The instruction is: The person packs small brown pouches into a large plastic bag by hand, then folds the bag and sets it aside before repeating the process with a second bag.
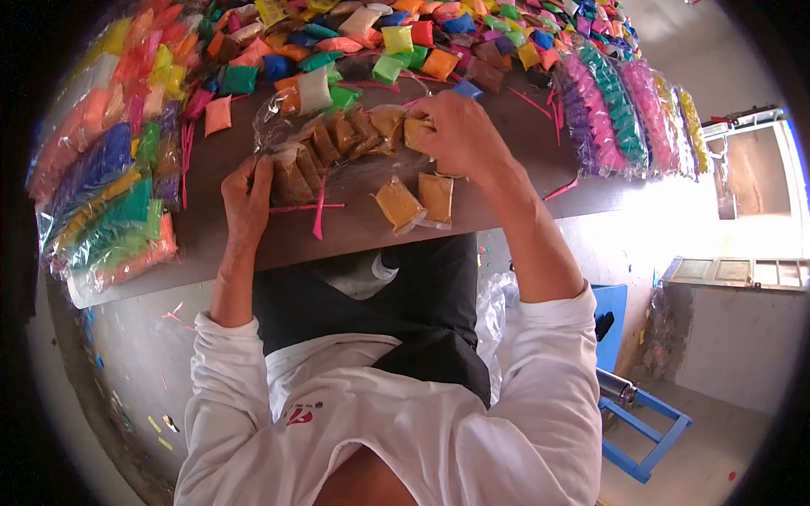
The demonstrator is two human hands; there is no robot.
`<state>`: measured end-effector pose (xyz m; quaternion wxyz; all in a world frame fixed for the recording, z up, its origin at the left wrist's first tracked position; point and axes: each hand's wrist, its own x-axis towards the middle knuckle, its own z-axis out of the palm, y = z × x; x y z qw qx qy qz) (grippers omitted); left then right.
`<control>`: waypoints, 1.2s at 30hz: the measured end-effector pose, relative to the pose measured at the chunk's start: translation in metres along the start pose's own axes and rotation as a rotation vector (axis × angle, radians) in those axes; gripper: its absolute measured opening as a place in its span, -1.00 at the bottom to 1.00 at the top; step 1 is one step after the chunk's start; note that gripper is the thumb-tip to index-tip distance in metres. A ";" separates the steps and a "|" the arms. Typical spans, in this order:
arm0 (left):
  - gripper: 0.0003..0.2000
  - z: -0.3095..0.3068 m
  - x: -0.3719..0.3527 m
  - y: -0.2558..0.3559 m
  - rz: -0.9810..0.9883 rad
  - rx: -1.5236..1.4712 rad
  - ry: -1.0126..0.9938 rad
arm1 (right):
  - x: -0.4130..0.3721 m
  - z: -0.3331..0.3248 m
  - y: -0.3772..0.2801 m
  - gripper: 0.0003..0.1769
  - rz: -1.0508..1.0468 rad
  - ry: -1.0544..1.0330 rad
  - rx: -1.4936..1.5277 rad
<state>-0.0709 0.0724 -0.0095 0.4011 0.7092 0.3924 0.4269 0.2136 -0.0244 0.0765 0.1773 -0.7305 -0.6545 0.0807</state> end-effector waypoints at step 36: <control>-0.69 0.002 0.000 -0.003 0.020 0.015 -0.008 | -0.016 0.013 0.000 -0.35 0.025 0.150 -0.086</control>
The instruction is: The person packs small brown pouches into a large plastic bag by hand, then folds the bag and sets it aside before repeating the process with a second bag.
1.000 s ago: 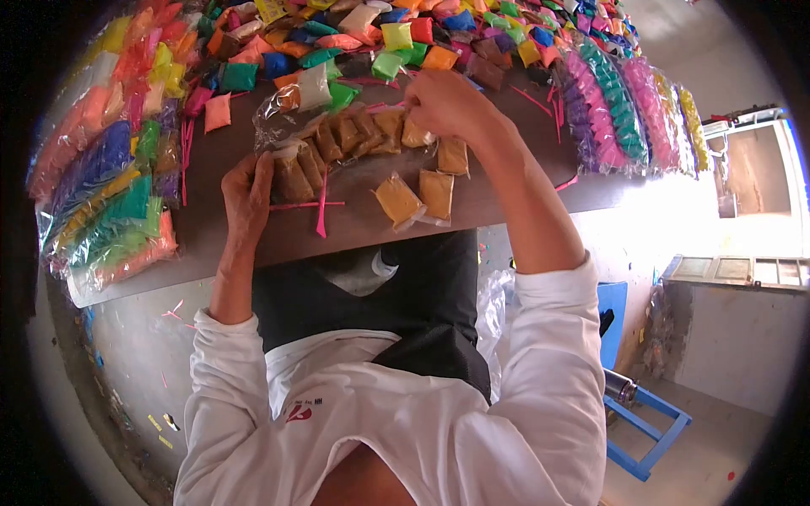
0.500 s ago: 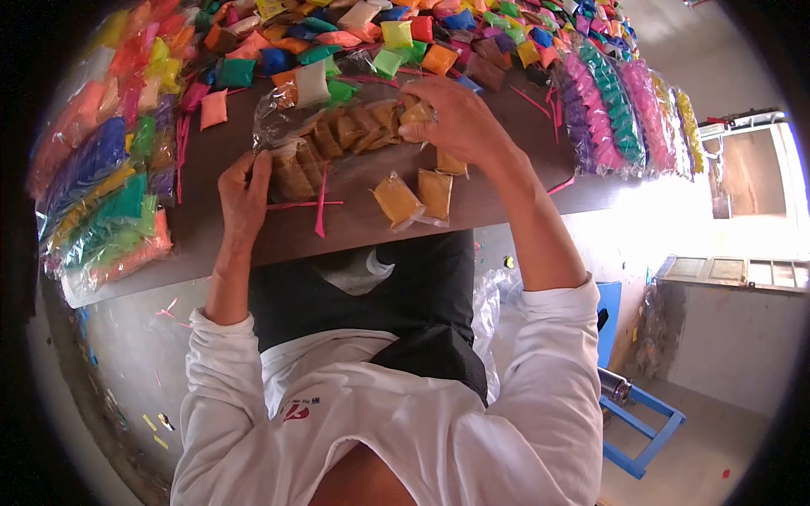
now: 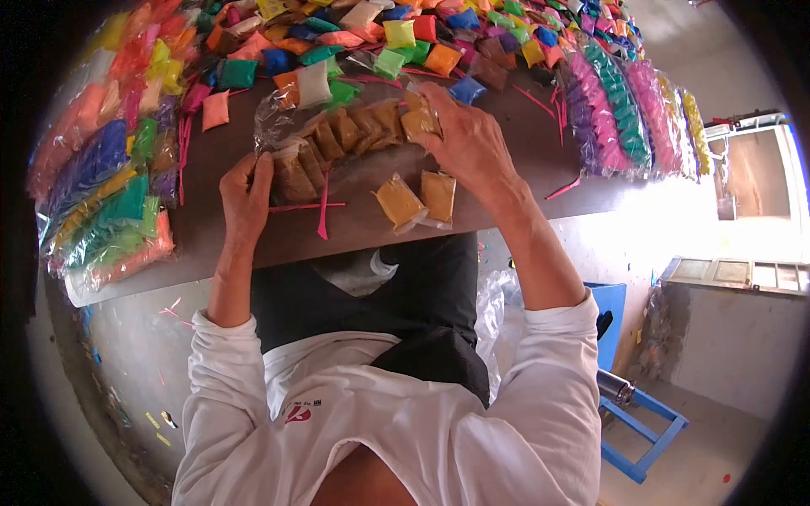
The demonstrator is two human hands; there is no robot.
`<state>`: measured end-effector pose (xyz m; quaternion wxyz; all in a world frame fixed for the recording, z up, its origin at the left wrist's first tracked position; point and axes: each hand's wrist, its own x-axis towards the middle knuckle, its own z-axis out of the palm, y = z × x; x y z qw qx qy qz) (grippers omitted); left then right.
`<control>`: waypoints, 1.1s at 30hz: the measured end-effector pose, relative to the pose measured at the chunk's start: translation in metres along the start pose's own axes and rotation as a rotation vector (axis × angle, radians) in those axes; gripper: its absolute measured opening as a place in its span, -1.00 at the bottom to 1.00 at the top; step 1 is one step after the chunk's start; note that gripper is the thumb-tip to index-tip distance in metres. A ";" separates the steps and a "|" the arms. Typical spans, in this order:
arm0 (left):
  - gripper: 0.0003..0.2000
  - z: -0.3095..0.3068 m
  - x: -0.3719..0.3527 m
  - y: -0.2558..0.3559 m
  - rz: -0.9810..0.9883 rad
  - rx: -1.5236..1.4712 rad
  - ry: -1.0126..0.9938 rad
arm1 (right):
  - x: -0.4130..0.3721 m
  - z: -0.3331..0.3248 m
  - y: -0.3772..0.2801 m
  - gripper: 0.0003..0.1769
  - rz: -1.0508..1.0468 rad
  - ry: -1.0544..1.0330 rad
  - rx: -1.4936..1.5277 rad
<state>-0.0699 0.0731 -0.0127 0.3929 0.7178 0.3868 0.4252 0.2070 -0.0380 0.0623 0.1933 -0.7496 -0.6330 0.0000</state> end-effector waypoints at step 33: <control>-0.74 0.002 0.001 0.002 0.108 0.159 0.081 | 0.056 0.017 0.008 -0.82 -0.404 0.119 -0.125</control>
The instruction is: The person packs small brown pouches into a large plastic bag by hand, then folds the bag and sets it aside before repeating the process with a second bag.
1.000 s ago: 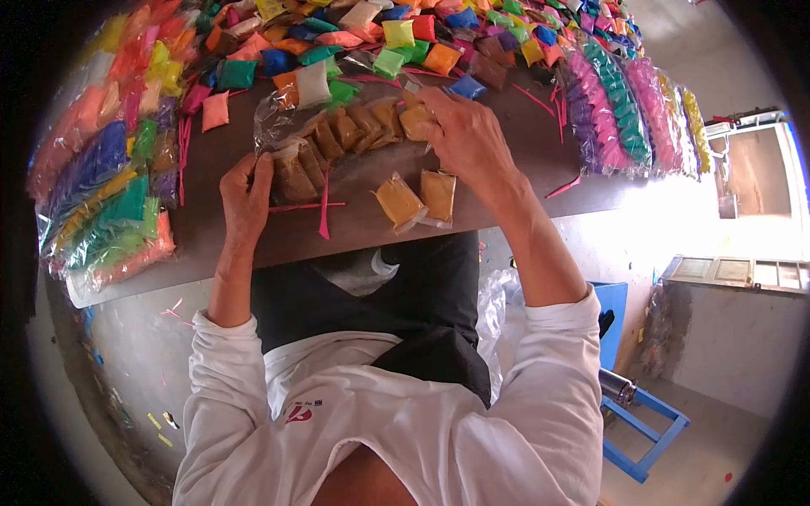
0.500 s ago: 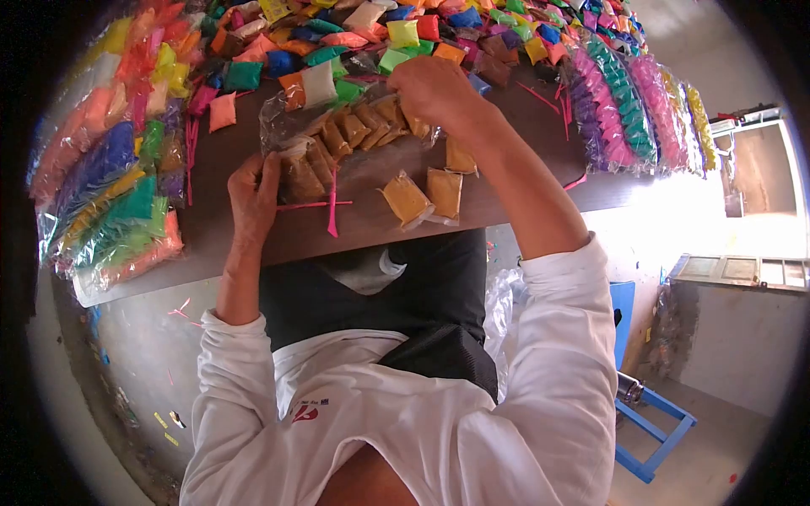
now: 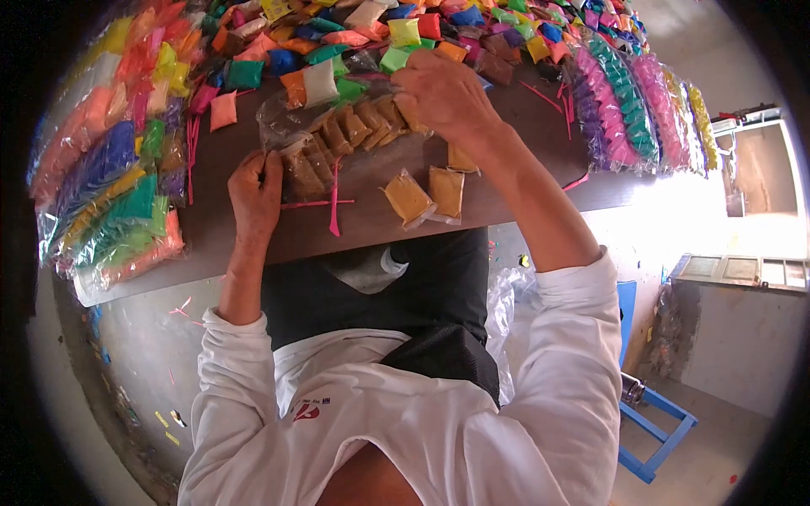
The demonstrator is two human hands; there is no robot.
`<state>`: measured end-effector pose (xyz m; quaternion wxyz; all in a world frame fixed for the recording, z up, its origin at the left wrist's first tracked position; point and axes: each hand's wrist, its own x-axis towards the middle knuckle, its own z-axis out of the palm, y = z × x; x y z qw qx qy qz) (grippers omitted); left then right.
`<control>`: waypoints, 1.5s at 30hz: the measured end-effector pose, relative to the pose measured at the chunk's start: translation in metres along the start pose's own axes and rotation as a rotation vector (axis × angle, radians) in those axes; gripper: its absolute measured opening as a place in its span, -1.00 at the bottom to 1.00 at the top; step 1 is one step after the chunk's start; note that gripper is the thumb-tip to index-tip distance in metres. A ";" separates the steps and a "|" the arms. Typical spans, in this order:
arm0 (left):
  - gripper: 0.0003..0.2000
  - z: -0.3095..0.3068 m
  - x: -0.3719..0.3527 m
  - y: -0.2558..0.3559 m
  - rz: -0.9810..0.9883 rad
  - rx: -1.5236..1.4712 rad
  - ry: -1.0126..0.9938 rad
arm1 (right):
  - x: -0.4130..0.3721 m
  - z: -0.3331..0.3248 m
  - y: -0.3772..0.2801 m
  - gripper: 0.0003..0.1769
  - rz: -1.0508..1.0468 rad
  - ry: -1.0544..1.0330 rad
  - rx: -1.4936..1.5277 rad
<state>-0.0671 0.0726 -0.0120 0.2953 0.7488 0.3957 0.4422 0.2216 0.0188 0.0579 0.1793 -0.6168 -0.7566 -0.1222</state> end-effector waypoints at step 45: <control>-0.79 0.001 0.000 -0.010 0.026 0.138 0.026 | 0.055 0.037 -0.064 -0.70 0.089 -0.688 0.873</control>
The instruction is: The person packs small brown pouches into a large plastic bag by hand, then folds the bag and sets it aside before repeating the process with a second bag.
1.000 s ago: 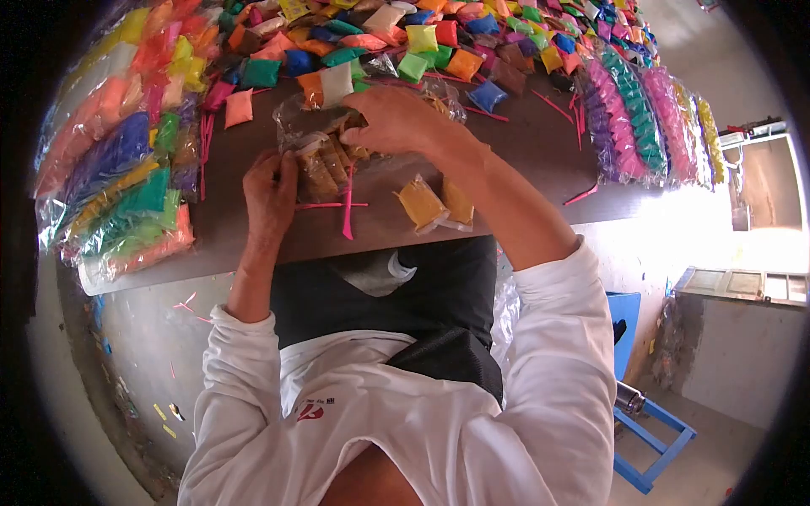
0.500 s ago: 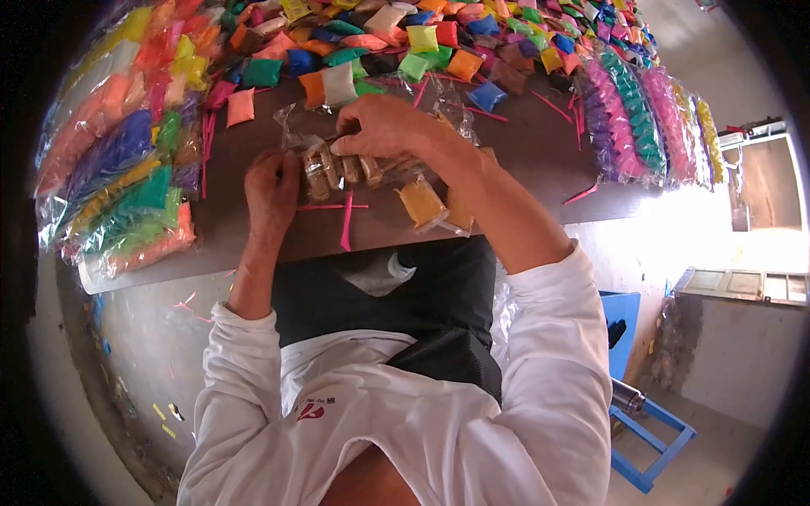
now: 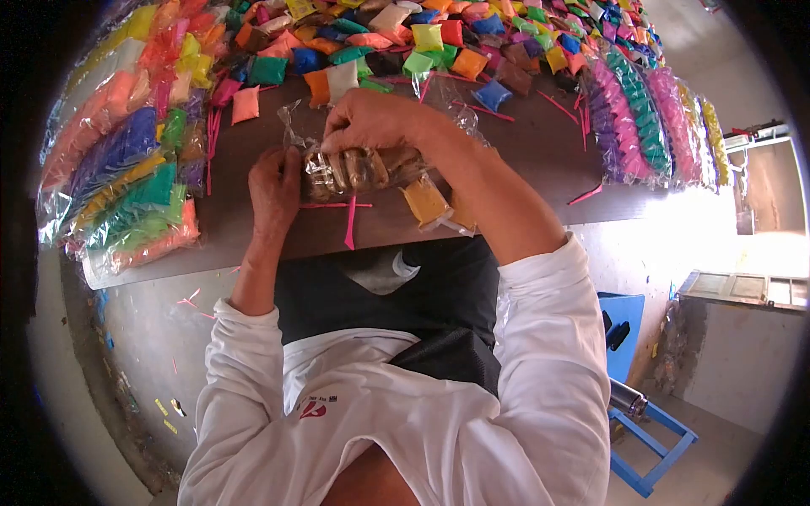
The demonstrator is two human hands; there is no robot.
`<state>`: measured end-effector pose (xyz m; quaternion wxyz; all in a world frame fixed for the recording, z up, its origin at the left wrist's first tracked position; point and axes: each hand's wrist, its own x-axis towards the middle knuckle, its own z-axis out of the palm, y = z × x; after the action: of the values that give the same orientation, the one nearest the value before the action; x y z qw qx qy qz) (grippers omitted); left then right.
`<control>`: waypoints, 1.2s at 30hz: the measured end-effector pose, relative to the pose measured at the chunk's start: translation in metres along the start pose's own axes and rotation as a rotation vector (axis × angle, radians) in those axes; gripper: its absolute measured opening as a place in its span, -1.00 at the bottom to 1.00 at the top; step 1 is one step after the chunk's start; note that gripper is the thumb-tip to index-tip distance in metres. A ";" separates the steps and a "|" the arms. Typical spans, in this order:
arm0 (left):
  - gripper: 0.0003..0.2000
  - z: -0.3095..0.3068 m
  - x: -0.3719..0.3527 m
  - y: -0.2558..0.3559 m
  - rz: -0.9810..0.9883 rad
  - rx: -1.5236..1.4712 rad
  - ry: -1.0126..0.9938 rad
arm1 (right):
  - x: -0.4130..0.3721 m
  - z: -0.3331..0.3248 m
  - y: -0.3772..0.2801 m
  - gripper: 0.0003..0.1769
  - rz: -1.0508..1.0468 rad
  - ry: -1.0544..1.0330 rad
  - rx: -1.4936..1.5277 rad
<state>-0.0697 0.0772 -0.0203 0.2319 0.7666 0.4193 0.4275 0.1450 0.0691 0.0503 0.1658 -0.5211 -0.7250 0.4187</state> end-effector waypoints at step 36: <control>-0.65 0.015 0.053 0.017 -0.258 -0.369 -0.097 | -0.012 0.167 -0.044 -0.46 -0.196 0.527 -0.372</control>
<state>-0.0338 0.1125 0.0085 0.4408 0.6707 0.4172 0.4264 0.0097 -0.0188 -0.0120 0.2891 -0.5604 -0.7679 0.1125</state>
